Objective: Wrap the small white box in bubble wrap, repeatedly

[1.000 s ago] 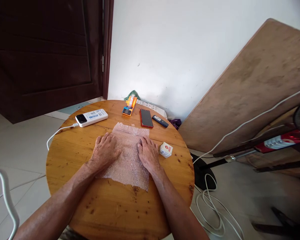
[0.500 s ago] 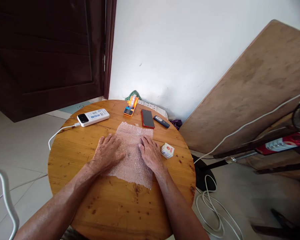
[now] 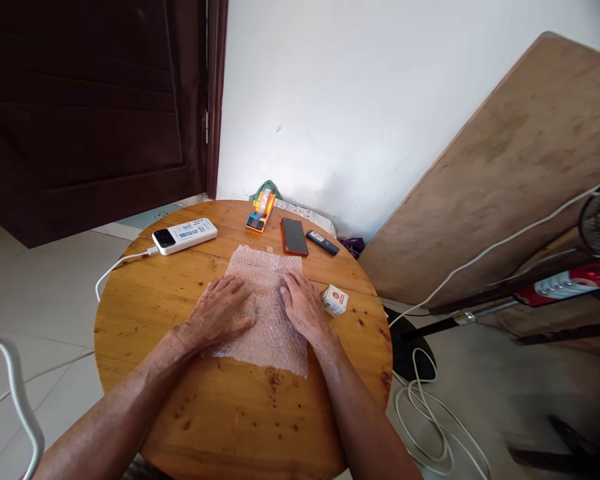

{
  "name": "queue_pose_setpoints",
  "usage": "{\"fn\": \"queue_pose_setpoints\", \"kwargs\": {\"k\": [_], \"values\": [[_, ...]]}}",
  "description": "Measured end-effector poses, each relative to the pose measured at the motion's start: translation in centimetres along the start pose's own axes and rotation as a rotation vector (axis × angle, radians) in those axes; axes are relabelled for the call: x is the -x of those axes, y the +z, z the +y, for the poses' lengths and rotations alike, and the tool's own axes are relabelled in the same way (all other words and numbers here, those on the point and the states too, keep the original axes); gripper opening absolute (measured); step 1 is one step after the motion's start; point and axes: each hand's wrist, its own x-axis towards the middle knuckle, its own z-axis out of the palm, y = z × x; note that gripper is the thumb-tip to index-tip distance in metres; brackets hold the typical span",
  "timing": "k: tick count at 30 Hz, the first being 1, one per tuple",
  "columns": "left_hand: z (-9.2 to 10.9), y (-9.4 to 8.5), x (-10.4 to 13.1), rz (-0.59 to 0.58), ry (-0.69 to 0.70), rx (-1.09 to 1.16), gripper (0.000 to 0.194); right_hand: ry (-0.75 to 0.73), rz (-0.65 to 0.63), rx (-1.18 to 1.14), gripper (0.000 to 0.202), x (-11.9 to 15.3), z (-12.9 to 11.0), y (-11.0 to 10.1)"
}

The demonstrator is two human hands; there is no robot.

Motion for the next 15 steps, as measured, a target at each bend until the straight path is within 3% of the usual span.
{"fn": "queue_pose_setpoints", "kwargs": {"k": [3, 5, 9, 11, 15], "values": [[-0.1, -0.2, -0.1, -0.004, -0.010, 0.018, 0.039, -0.051, 0.152, -0.070, 0.035, 0.6, 0.7, -1.9], [0.0, -0.3, -0.2, -0.015, -0.012, 0.027, 0.039, -0.010, 0.226, -0.121, 0.038, 1.5, 2.2, -3.5], [0.1, -0.5, -0.3, -0.036, -0.014, 0.029, 0.040, 0.251, 0.140, -0.112, 0.059, 3.6, 6.1, -5.4], [0.1, -0.5, -0.3, -0.038, -0.013, 0.034, 0.040, 0.348, 0.074, -0.109, 0.054, 4.3, 7.3, -5.6], [-0.3, -0.2, -0.4, -0.037, -0.035, 0.088, 0.037, 0.394, 0.116, -0.206, 0.039, 4.4, 6.6, -5.9]]}}
